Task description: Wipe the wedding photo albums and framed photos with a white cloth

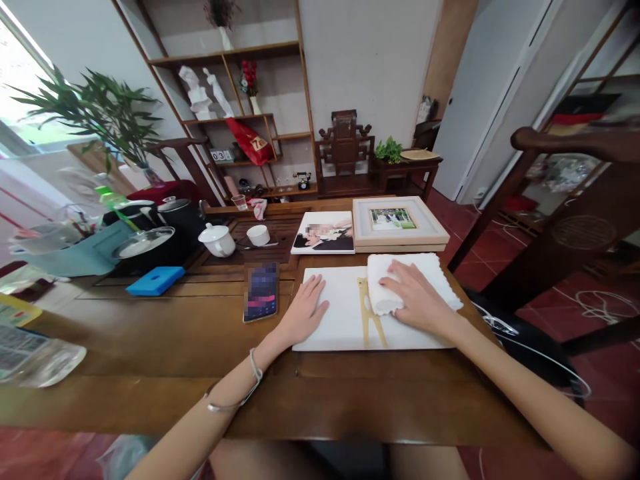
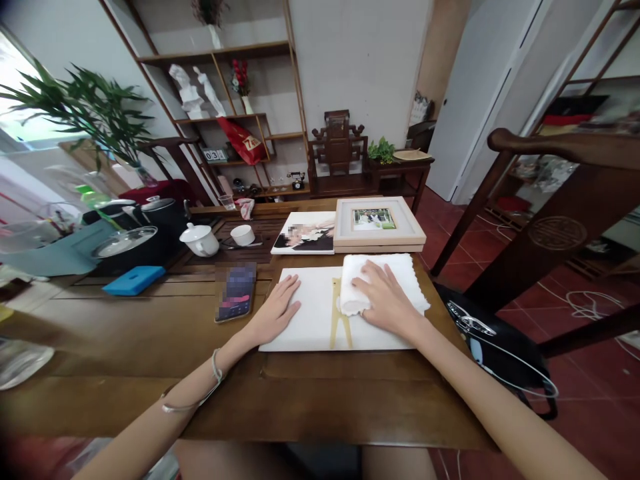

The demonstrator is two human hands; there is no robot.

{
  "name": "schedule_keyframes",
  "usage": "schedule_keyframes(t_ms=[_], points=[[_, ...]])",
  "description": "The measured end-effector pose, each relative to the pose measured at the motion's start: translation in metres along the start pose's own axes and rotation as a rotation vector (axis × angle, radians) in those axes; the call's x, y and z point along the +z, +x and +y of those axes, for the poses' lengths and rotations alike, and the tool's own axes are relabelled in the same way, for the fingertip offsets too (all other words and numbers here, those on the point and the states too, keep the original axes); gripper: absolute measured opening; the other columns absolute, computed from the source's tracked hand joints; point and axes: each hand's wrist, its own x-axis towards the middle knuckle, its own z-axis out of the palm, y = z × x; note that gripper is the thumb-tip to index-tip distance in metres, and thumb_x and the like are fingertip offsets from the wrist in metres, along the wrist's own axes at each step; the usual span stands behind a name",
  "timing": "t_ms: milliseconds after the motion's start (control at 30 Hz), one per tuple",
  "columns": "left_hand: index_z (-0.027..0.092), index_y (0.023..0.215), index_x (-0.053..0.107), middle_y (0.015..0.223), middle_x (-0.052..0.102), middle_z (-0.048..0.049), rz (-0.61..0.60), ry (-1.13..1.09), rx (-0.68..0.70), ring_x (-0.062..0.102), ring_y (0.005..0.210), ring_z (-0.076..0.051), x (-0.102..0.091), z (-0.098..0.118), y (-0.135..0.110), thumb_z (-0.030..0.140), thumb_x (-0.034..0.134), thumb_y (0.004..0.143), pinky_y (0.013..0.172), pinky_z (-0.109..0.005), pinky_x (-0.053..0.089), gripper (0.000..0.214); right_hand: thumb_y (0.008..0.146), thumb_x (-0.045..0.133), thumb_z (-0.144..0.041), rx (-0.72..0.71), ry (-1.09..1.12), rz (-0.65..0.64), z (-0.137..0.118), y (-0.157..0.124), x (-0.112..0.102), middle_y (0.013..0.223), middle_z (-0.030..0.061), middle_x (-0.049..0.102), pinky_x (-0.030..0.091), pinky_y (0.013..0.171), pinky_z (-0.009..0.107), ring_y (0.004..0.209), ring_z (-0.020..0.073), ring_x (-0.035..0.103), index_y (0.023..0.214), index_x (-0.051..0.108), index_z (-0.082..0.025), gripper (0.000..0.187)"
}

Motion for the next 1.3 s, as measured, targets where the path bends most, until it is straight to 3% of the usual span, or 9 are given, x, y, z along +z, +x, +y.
schedule_keyframes(t_ms=[100,233,367,500,600,867,967,1200,1300], points=[[0.012,0.146,0.034,0.156,0.032,-0.0160,0.000,0.018,0.010,0.022,0.148,-0.028,0.002,-0.003,0.000,0.035,0.032,0.100,0.120,-0.052,0.021,0.051,0.069,0.055,-0.017,0.050,0.019,-0.029,0.004,0.014,0.006,0.155,0.0168,0.032,0.013,0.115,0.061,0.146,0.0363,0.012,0.139,0.049,-0.013,0.071],[0.013,0.148,0.031,0.156,0.032,-0.0163,0.017,0.024,0.014,0.023,0.148,-0.028,0.005,-0.005,0.001,0.031,0.030,0.100,0.119,-0.053,0.021,0.051,0.075,0.048,-0.017,0.044,0.031,-0.078,0.009,0.014,0.008,0.157,0.0105,0.031,0.010,0.114,0.065,0.146,0.0328,0.015,0.151,0.031,-0.017,0.078],[0.010,0.147,0.031,0.155,0.032,-0.0184,0.025,0.035,0.009,0.024,0.147,-0.029,0.006,-0.003,0.001,0.028,0.030,0.100,0.119,-0.053,0.022,0.051,0.073,0.045,-0.013,-0.003,0.049,-0.116,-0.010,-0.024,-0.005,0.156,0.0080,0.032,0.019,0.112,0.066,0.146,0.0314,0.018,0.152,0.030,-0.022,0.081],[0.009,0.146,0.033,0.155,0.032,-0.0191,0.034,0.028,0.009,0.024,0.147,-0.030,0.006,0.000,0.001,0.028,0.031,0.099,0.118,-0.054,0.023,0.051,0.065,0.044,-0.006,-0.086,0.023,-0.076,-0.039,-0.082,-0.020,0.157,0.0060,0.030,0.023,0.113,0.063,0.147,0.0284,0.013,0.156,0.012,-0.021,0.097],[0.008,0.146,0.033,0.155,0.032,-0.0192,0.024,0.032,0.012,0.023,0.147,-0.030,0.004,0.001,0.000,0.029,0.030,0.099,0.119,-0.053,0.022,0.052,0.063,0.044,-0.005,-0.109,0.029,-0.078,-0.042,-0.097,-0.024,0.158,0.0049,0.028,0.021,0.115,0.061,0.147,0.0261,0.012,0.156,0.008,-0.021,0.101],[0.008,0.146,0.033,0.156,0.032,-0.0188,-0.003,0.018,-0.006,0.022,0.147,-0.030,0.002,0.003,0.001,0.028,0.030,0.099,0.119,-0.053,0.021,0.052,0.077,0.049,-0.018,0.027,0.058,-0.136,0.006,0.004,-0.005,0.156,0.0095,0.031,0.014,0.115,0.062,0.146,0.0297,0.019,0.151,0.032,-0.018,0.076],[0.008,0.146,0.034,0.156,0.032,-0.0191,0.012,0.010,-0.011,0.022,0.148,-0.030,0.003,0.003,0.001,0.028,0.031,0.099,0.119,-0.053,0.021,0.052,0.079,0.046,-0.018,0.064,0.052,-0.129,0.006,0.015,-0.005,0.156,0.0099,0.032,0.015,0.114,0.063,0.146,0.0302,0.020,0.149,0.035,-0.016,0.071],[0.009,0.147,0.033,0.155,0.032,-0.0195,0.028,0.006,-0.005,0.023,0.147,-0.030,0.005,0.002,0.000,0.028,0.031,0.099,0.118,-0.054,0.022,0.051,0.067,0.046,-0.009,-0.053,0.040,-0.107,-0.045,-0.088,-0.026,0.157,0.0037,0.031,0.023,0.114,0.062,0.147,0.0285,0.016,0.153,0.025,-0.024,0.091],[0.009,0.147,0.032,0.155,0.033,-0.0198,0.027,0.017,0.003,0.023,0.147,-0.030,0.005,0.001,0.000,0.028,0.031,0.099,0.118,-0.054,0.021,0.051,0.065,0.046,-0.008,-0.082,0.036,-0.095,-0.053,-0.112,-0.031,0.157,0.0032,0.031,0.027,0.113,0.061,0.146,0.0290,0.018,0.155,0.020,-0.026,0.096]])
